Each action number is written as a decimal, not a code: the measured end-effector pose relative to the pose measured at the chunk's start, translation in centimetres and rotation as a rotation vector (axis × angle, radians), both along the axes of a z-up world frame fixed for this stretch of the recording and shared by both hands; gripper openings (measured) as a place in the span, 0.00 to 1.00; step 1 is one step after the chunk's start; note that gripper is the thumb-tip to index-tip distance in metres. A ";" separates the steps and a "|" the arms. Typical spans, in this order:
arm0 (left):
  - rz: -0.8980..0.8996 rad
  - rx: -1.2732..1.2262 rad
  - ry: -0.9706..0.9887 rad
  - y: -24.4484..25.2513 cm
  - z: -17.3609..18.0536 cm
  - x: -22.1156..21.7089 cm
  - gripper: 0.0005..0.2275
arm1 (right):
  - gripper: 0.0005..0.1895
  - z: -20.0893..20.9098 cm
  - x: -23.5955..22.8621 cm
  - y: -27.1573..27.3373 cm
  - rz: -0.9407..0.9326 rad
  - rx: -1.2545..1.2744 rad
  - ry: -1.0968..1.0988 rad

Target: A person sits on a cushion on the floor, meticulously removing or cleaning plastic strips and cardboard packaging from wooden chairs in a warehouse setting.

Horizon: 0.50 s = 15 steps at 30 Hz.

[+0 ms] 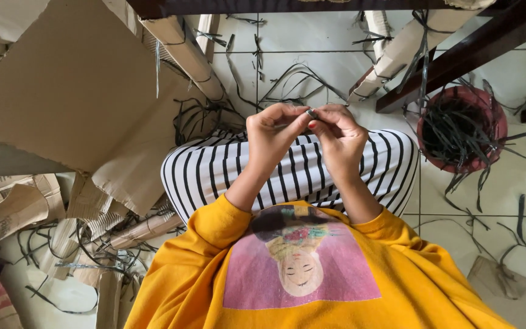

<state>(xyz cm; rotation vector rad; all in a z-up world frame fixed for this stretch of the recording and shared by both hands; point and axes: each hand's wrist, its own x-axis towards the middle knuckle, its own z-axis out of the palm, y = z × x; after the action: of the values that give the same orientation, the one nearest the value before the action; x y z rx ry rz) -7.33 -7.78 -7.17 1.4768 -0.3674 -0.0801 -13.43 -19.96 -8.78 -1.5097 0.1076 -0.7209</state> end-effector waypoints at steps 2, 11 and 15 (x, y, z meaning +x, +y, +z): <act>-0.027 0.024 0.006 0.1 1.0 0.1 0.05 | 0.07 0.2 0.0 -0.2 -0.002 -0.019 0.001; -0.086 0.035 0.050 0.1 1.7 -0.3 0.08 | 0.03 -2.9 0.7 -1.0 0.142 0.378 0.072; -0.055 -0.082 0.031 0.1 1.2 0.0 0.09 | 0.05 -3.5 0.6 -1.7 0.276 0.674 0.139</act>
<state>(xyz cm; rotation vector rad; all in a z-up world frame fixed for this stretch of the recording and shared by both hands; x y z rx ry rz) -7.35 -7.66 -5.98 1.3829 -0.3819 -0.1305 -12.83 -21.67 -12.33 -0.8987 0.2185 -0.3047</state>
